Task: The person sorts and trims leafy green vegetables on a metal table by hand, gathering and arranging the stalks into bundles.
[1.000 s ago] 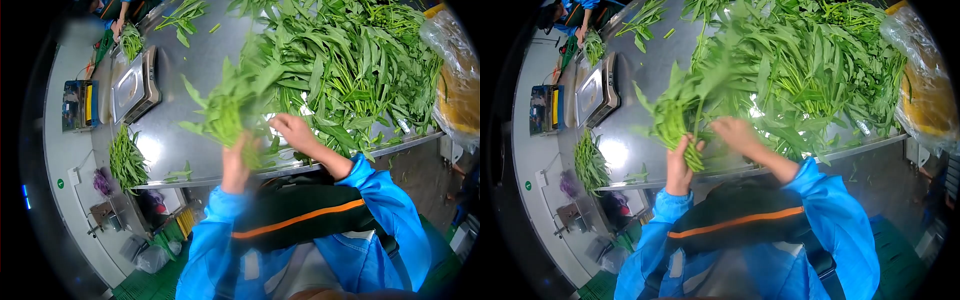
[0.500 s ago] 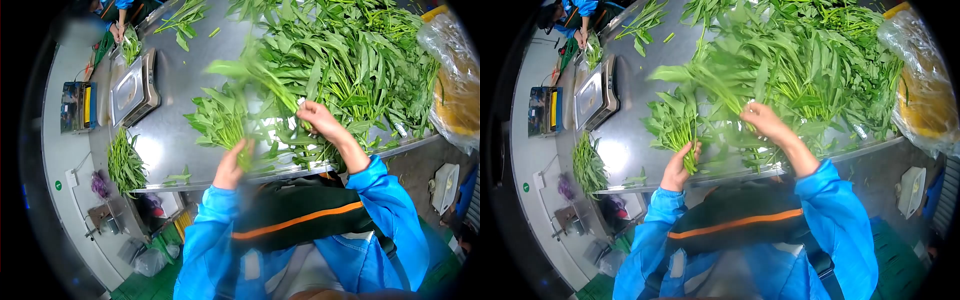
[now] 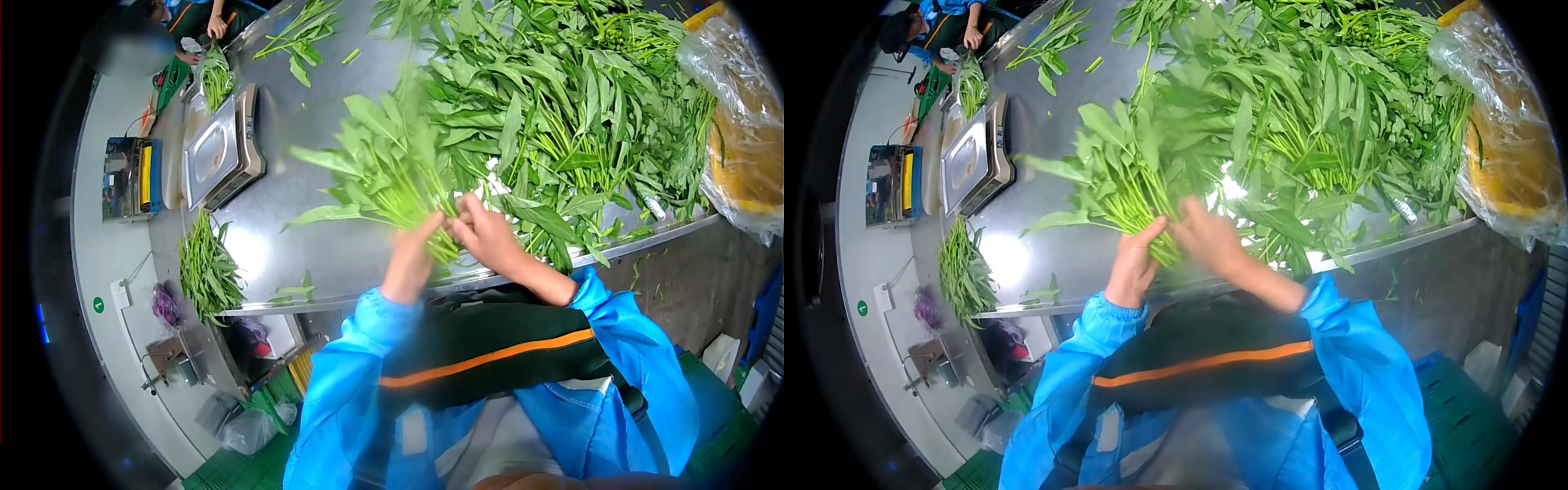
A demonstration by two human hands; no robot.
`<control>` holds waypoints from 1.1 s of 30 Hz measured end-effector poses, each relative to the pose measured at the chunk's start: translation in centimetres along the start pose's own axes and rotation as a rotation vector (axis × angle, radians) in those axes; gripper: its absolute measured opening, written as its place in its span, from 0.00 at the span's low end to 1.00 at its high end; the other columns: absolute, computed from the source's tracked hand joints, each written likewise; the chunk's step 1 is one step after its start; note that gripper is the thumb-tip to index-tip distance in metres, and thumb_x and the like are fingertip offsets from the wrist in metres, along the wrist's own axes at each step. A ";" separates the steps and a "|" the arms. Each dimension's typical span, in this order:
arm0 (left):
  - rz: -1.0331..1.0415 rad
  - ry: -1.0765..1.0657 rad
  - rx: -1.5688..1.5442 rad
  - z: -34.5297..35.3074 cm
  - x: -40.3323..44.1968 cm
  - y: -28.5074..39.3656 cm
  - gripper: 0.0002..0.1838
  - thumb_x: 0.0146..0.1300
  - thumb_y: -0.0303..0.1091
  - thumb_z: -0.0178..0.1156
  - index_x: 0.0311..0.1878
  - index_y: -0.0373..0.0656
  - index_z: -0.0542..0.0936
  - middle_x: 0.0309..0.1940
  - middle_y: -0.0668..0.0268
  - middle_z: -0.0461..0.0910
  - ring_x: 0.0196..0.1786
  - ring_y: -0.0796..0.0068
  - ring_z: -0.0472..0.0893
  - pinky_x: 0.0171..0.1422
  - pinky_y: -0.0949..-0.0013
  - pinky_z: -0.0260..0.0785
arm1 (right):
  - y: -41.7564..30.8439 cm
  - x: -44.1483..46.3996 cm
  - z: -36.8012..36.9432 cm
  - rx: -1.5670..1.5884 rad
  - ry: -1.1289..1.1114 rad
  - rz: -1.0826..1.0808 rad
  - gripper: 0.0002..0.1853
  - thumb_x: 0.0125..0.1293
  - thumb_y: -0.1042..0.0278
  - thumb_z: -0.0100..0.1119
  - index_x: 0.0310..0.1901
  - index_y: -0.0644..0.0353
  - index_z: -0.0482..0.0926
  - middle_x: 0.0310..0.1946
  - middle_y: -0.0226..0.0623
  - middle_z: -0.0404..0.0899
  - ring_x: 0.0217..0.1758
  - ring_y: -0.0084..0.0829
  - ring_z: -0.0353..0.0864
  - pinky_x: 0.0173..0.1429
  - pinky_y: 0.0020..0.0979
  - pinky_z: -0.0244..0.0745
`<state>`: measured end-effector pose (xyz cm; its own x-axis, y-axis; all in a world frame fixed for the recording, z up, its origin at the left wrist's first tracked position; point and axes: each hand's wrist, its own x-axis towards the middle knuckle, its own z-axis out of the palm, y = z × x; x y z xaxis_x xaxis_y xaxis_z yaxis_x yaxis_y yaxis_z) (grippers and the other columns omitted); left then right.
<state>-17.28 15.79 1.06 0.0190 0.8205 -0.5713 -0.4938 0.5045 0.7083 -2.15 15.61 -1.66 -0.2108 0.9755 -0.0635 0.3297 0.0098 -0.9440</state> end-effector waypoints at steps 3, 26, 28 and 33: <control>-0.026 0.001 -0.048 -0.3 -0.3 -0.5 0.15 0.63 0.24 0.58 0.53 0.40 0.73 0.44 0.61 0.78 0.46 0.67 0.80 0.51 0.62 0.75 | -0.5 -0.8 0.0 -0.257 -0.031 -0.062 0.09 0.66 0.73 0.52 0.44 0.63 0.64 0.21 0.37 0.80 0.21 0.29 0.80 0.25 0.31 0.70; 0.086 0.055 0.056 -1.7 -1.3 -0.5 0.19 0.61 0.22 0.59 0.55 0.39 0.72 0.44 0.63 0.78 0.45 0.69 0.79 0.50 0.66 0.73 | -2.0 -0.4 1.1 -0.515 0.121 -0.375 0.12 0.60 0.63 0.62 0.31 0.57 0.67 0.17 0.38 0.73 0.20 0.41 0.75 0.23 0.39 0.68; 0.087 0.100 0.018 -1.4 -1.1 -0.4 0.17 0.60 0.22 0.59 0.53 0.39 0.73 0.42 0.64 0.78 0.44 0.69 0.79 0.49 0.66 0.74 | -2.3 -0.6 0.7 -0.482 0.093 -0.333 0.12 0.60 0.64 0.61 0.31 0.57 0.67 0.17 0.38 0.73 0.21 0.43 0.75 0.23 0.41 0.68; 0.074 0.139 -0.009 -2.3 -1.0 1.8 0.14 0.59 0.23 0.61 0.48 0.39 0.74 0.39 0.64 0.78 0.42 0.69 0.79 0.44 0.66 0.75 | -0.5 -2.9 -2.1 -0.580 -0.207 -0.060 0.11 0.63 0.60 0.57 0.33 0.57 0.69 0.19 0.42 0.76 0.24 0.45 0.78 0.26 0.41 0.70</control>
<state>-20.19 15.29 1.92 -0.1379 0.8100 -0.5700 -0.4968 0.4413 0.7473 0.19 13.19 -0.32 -0.3994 0.9073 -0.1316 0.7459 0.2381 -0.6220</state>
